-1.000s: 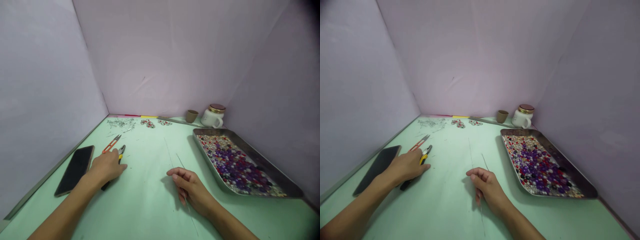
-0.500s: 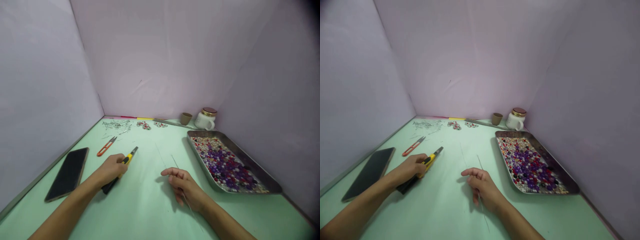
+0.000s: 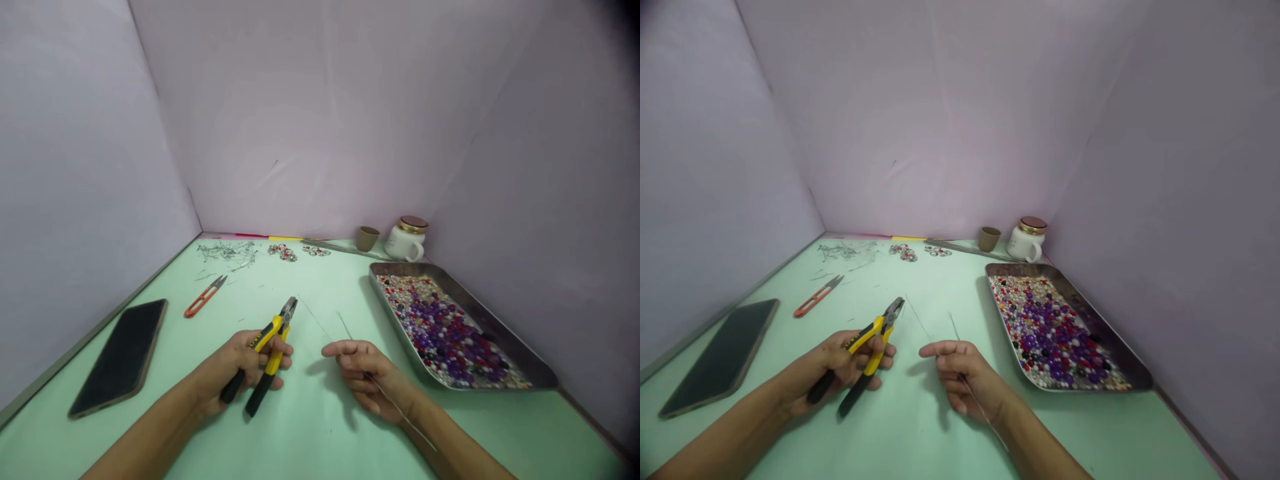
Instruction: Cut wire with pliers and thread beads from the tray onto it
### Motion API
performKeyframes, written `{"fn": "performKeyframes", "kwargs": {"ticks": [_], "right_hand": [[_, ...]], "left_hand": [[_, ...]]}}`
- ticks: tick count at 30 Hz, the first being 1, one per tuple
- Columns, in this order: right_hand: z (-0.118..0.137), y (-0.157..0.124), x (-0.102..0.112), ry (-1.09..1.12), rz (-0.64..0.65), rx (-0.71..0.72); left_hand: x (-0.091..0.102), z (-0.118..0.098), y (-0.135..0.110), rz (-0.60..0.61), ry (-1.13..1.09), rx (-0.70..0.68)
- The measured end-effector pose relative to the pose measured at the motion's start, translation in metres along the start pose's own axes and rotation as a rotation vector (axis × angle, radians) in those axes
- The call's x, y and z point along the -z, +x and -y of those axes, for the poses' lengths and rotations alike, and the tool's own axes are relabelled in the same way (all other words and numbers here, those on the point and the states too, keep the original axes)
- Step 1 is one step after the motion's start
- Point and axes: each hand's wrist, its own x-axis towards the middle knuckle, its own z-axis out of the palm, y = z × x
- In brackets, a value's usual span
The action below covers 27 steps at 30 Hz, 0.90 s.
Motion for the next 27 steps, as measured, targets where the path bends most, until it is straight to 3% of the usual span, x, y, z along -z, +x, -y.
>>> {"fn": "performKeyframes", "kwargs": {"ticks": [8,16,27], "right_hand": [[0.0006,0.0001,0.002,0.026,0.051,-0.03],[-0.0003,0.0007,0.0054,0.088,0.061,0.009],[-0.0021,0.0019,0.006,0.064,0.06,-0.019]], "left_hand": [[0.0041,0.0035,0.002,0.058,0.037,-0.056],[0.0031,-0.0043,-0.0012,0.024,0.027,-0.025],[0.0098,0.0029,0.0024,0.062,0.071,-0.06]]}}
